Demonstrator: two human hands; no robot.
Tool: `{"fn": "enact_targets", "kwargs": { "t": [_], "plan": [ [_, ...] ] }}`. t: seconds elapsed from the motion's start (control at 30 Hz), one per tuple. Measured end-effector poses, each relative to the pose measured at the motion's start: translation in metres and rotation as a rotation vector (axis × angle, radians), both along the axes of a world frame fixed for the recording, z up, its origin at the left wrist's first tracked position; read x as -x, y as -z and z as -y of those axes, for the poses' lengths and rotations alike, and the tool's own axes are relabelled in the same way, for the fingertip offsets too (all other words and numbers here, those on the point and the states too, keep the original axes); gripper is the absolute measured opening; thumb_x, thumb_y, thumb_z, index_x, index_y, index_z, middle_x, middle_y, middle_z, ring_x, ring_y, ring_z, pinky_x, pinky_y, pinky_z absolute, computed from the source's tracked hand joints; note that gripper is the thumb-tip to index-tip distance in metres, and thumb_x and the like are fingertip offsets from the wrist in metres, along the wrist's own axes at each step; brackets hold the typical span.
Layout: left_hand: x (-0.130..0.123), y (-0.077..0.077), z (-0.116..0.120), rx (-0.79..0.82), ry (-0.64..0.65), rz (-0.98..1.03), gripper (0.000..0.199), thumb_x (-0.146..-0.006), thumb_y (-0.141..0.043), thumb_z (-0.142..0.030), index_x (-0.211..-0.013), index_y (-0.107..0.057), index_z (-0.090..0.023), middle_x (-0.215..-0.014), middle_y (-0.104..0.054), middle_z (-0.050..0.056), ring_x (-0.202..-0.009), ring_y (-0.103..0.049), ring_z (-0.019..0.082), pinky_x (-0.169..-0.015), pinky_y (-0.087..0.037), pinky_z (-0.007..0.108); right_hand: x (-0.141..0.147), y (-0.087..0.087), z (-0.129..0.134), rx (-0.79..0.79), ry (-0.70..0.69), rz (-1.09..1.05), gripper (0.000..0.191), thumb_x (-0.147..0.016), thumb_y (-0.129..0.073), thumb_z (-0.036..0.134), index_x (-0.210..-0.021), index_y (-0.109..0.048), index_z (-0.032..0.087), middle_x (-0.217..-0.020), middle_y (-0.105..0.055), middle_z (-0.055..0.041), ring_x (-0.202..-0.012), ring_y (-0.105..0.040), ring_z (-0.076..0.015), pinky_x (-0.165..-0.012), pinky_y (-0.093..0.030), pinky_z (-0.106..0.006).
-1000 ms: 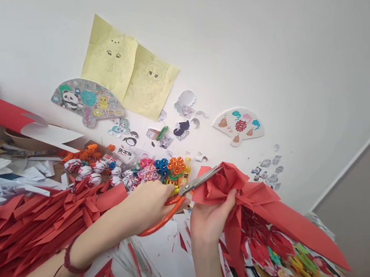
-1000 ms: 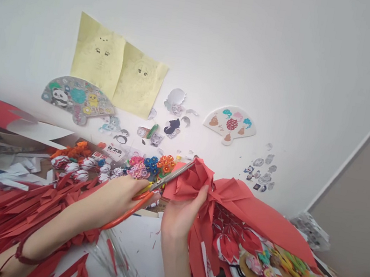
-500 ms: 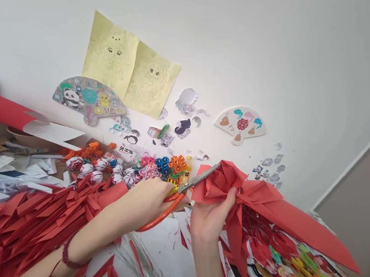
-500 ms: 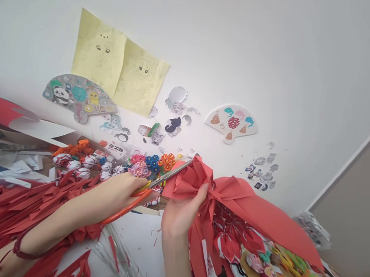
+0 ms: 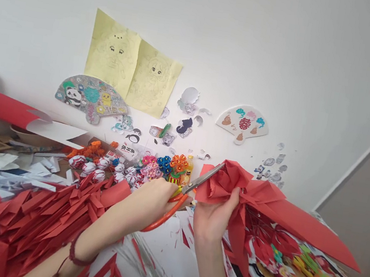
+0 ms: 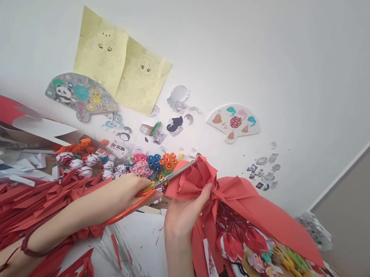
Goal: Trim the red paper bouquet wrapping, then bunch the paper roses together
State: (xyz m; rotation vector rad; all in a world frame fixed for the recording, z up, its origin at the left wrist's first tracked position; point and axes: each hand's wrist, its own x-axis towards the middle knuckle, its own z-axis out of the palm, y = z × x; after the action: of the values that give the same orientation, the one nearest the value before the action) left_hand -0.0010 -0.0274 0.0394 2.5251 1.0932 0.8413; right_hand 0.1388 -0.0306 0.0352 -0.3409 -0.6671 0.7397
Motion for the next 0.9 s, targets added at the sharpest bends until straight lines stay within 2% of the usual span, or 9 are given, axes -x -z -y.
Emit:
{"fn": "enact_targets", "kwargs": {
  "t": [0.2,0.47,0.63,0.73,0.8,0.9],
  "plan": [
    [-0.004,0.008,-0.005,-0.023,0.039,0.049,0.052,-0.092,-0.031,-0.059,-0.06,-0.028,-0.018,-0.053,-0.035,-0.005,-0.053,-0.017,0.01,-0.051,-0.019,0.026,-0.002,0.0,0.002,0.019,-0.02,-0.003,0.045,-0.088,-0.047,0.05,-0.126,-0.056,0.029,-0.125,-0.062,-0.0007,-0.111,-0.06,-0.0177,-0.096,-0.048,-0.036],
    [-0.007,0.011,-0.005,0.046,0.019,0.11,0.052,-0.089,-0.037,-0.061,-0.06,-0.028,-0.019,-0.054,-0.032,-0.005,-0.05,-0.02,0.009,-0.049,-0.02,0.025,-0.006,0.002,-0.001,0.048,-0.073,-0.056,0.046,-0.086,-0.049,0.053,-0.123,-0.059,0.028,-0.121,-0.064,0.0,-0.109,-0.06,-0.0168,-0.097,-0.046,-0.035],
    [-0.014,0.012,-0.014,0.097,-0.021,0.161,0.053,-0.086,-0.04,-0.064,-0.058,-0.028,-0.019,-0.051,-0.032,-0.005,-0.048,-0.02,0.009,-0.047,-0.019,0.025,-0.017,0.004,-0.007,0.105,-0.131,-0.103,0.048,-0.082,-0.052,0.056,-0.122,-0.058,0.03,-0.123,-0.062,0.0014,-0.11,-0.059,-0.0179,-0.097,-0.046,-0.037],
    [-0.015,0.013,-0.02,-0.007,-0.128,0.14,0.051,-0.085,-0.043,-0.062,-0.059,-0.033,-0.02,-0.05,-0.039,-0.004,-0.047,-0.029,0.01,-0.049,-0.021,0.025,-0.02,0.002,-0.008,0.098,-0.107,-0.14,0.043,-0.082,-0.054,0.054,-0.117,-0.06,0.03,-0.119,-0.063,0.0027,-0.109,-0.059,-0.0162,-0.094,-0.047,-0.033],
    [-0.014,0.013,-0.022,-0.087,-0.176,0.109,0.046,-0.084,-0.046,-0.06,-0.062,-0.035,-0.021,-0.055,-0.046,-0.002,-0.05,-0.038,0.013,-0.051,-0.023,0.025,-0.021,0.0,-0.005,0.112,-0.098,-0.169,0.036,-0.083,-0.054,0.05,-0.11,-0.063,0.028,-0.109,-0.066,0.0039,-0.103,-0.061,-0.0142,-0.088,-0.05,-0.029],
    [-0.013,0.013,-0.019,-0.188,-0.222,0.112,0.035,-0.084,-0.049,-0.056,-0.077,-0.041,-0.022,-0.078,-0.059,0.002,-0.065,-0.053,0.019,-0.053,-0.027,0.026,-0.02,-0.001,-0.001,0.139,-0.135,-0.173,0.027,-0.083,-0.055,0.047,-0.099,-0.064,0.027,-0.09,-0.067,0.0051,-0.089,-0.064,-0.0127,-0.077,-0.053,-0.027]
  ]
}}
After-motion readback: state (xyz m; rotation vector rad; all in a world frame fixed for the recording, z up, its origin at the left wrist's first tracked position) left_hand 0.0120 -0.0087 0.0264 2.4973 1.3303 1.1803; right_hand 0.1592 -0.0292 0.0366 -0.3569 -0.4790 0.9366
